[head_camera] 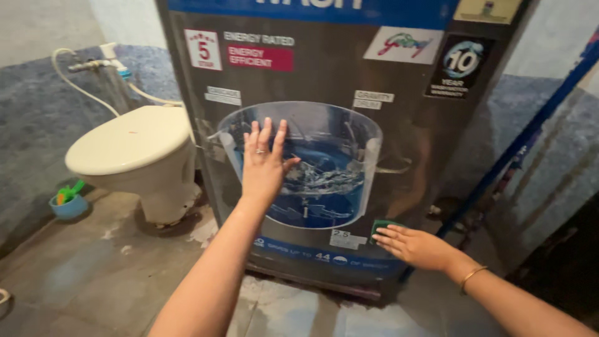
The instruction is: The person wipes the exterior front, top, and sides of a washing machine using a green sponge and a pink cloth.
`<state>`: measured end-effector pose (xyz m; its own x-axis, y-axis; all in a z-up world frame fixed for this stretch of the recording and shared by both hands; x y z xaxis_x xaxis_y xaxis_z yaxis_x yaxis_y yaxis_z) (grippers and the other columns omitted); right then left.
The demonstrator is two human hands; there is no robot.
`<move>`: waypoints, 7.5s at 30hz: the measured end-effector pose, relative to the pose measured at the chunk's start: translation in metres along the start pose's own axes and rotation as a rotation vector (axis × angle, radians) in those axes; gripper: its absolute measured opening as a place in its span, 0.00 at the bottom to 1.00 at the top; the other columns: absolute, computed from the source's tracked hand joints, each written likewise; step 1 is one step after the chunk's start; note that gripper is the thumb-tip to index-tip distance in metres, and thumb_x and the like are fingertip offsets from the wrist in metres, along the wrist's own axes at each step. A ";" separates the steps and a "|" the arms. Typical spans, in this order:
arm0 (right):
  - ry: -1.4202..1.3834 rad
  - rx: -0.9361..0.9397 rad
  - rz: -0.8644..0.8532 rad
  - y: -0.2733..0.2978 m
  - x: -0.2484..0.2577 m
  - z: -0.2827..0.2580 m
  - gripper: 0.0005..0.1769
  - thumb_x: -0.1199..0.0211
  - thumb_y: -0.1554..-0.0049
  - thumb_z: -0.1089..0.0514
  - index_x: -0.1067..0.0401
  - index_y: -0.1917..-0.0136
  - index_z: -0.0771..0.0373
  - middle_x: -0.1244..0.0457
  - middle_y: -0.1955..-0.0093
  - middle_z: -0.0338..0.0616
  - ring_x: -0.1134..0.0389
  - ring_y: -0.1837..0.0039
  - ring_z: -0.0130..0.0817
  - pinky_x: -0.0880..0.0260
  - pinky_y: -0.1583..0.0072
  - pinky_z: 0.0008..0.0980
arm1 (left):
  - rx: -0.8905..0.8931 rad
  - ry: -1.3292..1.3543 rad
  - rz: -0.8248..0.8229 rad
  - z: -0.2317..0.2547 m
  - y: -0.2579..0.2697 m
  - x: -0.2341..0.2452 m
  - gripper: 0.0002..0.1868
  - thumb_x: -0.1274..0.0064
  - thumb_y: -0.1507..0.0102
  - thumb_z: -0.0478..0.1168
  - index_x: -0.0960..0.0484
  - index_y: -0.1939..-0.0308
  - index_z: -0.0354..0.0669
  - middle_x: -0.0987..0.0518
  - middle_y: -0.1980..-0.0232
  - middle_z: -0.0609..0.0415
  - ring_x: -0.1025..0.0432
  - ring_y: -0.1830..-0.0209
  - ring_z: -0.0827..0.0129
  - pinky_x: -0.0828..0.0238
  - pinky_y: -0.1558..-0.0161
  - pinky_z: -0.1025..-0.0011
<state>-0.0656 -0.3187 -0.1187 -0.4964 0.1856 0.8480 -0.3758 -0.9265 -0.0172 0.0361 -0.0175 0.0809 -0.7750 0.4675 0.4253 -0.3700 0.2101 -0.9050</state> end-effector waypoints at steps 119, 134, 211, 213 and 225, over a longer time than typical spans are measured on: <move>0.081 -0.113 0.263 -0.061 0.193 0.101 0.19 0.47 0.41 0.62 0.26 0.38 0.63 0.37 0.29 0.45 0.37 0.27 0.40 0.44 0.26 0.45 | -0.096 -0.037 0.230 0.034 -0.176 0.049 0.47 0.39 0.39 0.62 0.41 0.21 0.57 0.45 0.20 0.51 0.54 0.18 0.51 0.59 0.24 0.37; -0.142 0.144 -0.147 -0.070 0.007 -0.012 0.18 0.47 0.44 0.63 0.27 0.42 0.72 0.38 0.28 0.54 0.42 0.22 0.50 0.46 0.23 0.47 | -0.091 -0.012 0.229 0.032 -0.175 0.046 0.47 0.37 0.38 0.60 0.44 0.20 0.59 0.47 0.19 0.52 0.54 0.17 0.52 0.57 0.23 0.37; 0.448 -0.772 0.830 0.008 0.337 0.219 0.33 0.51 0.46 0.76 0.32 0.28 0.64 0.37 0.26 0.51 0.38 0.24 0.50 0.38 0.25 0.45 | -0.099 -0.053 0.246 0.036 -0.171 0.046 0.43 0.41 0.38 0.61 0.37 0.23 0.53 0.43 0.22 0.48 0.51 0.19 0.48 0.58 0.25 0.39; 0.435 -0.714 0.747 0.001 0.315 0.199 0.32 0.49 0.46 0.76 0.31 0.30 0.63 0.36 0.29 0.48 0.37 0.25 0.48 0.38 0.26 0.45 | -0.100 -0.052 0.243 0.035 -0.169 0.045 0.43 0.41 0.38 0.61 0.37 0.23 0.54 0.42 0.22 0.48 0.51 0.19 0.49 0.57 0.25 0.39; 0.254 -0.847 0.933 0.015 0.396 0.259 0.39 0.55 0.51 0.78 0.30 0.28 0.65 0.39 0.25 0.54 0.41 0.22 0.52 0.41 0.25 0.46 | -0.091 -0.057 0.259 0.034 -0.169 0.044 0.43 0.41 0.38 0.61 0.37 0.23 0.54 0.42 0.23 0.48 0.50 0.20 0.49 0.57 0.25 0.40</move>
<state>-0.0649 -0.3435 0.3543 -0.9386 -0.2739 0.2099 -0.1379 -0.2599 -0.9557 0.0472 -0.0620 0.2532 -0.8661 0.4675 0.1770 -0.1097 0.1675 -0.9797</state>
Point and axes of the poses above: each hand's wrist, its own y-axis away from the middle knuckle, its own x-axis out of the back of the hand, z = x × y, the point moved 9 cm from there along -y, towards the middle knuckle
